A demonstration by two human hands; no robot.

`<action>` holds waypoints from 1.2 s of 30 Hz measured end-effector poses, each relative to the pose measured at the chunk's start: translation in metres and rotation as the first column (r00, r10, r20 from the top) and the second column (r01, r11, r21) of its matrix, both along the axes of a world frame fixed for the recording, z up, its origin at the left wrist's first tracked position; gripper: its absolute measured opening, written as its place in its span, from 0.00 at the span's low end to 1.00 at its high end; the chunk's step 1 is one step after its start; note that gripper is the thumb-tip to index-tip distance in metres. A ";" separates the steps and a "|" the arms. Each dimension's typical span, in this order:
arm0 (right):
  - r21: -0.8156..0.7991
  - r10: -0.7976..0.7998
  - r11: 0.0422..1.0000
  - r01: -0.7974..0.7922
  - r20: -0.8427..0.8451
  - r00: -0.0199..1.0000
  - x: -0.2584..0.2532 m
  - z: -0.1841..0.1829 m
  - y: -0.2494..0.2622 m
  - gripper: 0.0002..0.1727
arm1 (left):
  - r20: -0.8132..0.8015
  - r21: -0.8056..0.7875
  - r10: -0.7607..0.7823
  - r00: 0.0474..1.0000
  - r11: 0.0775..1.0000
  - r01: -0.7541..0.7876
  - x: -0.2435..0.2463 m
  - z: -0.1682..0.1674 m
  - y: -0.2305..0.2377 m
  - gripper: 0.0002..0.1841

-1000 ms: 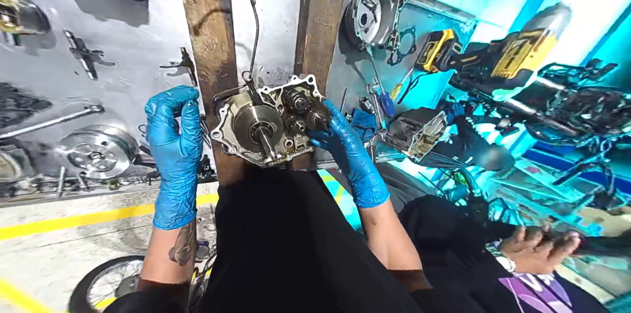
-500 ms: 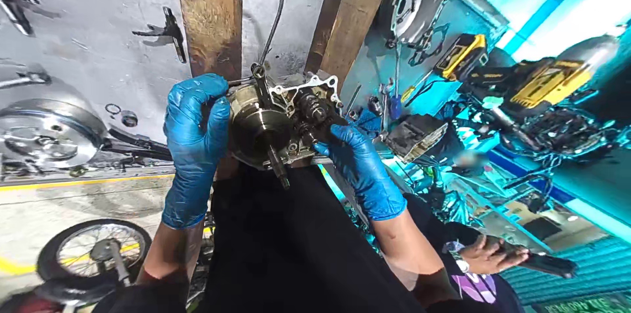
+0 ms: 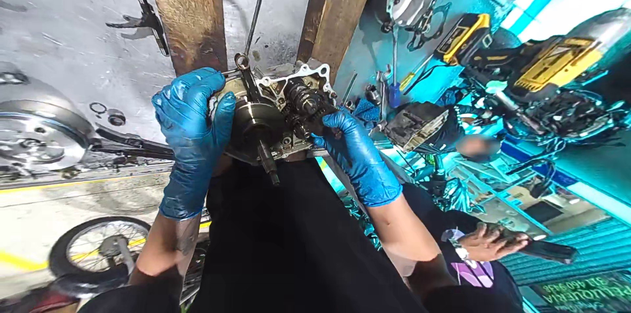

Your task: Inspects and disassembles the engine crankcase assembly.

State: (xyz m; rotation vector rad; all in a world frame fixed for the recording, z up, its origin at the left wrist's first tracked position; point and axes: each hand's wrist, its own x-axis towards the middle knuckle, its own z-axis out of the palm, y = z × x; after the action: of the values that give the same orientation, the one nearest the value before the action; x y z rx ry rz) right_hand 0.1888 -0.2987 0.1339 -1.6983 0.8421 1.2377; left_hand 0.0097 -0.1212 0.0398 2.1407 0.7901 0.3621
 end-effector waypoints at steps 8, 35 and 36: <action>0.001 0.020 1.000 -0.020 -0.007 1.000 0.000 -0.001 0.000 0.16 | -0.052 0.020 0.031 0.998 0.999 -0.030 0.002 0.000 -0.003 0.15; -0.876 0.426 -0.095 -0.472 0.393 -0.815 -0.021 -0.017 0.001 0.17 | 0.144 0.073 0.065 0.988 0.994 -0.076 -0.093 0.075 -0.074 0.17; -0.879 0.406 -0.146 -0.454 0.365 -0.838 -0.020 -0.017 0.005 0.18 | 0.144 0.069 0.078 0.987 0.994 -0.089 -0.099 0.076 -0.080 0.17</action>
State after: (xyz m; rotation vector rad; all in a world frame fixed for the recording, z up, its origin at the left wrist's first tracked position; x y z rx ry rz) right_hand 0.1685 -0.2932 0.1167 -2.3580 -2.1890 0.2235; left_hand -0.0888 -0.2016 0.1157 2.1291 0.7973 0.5889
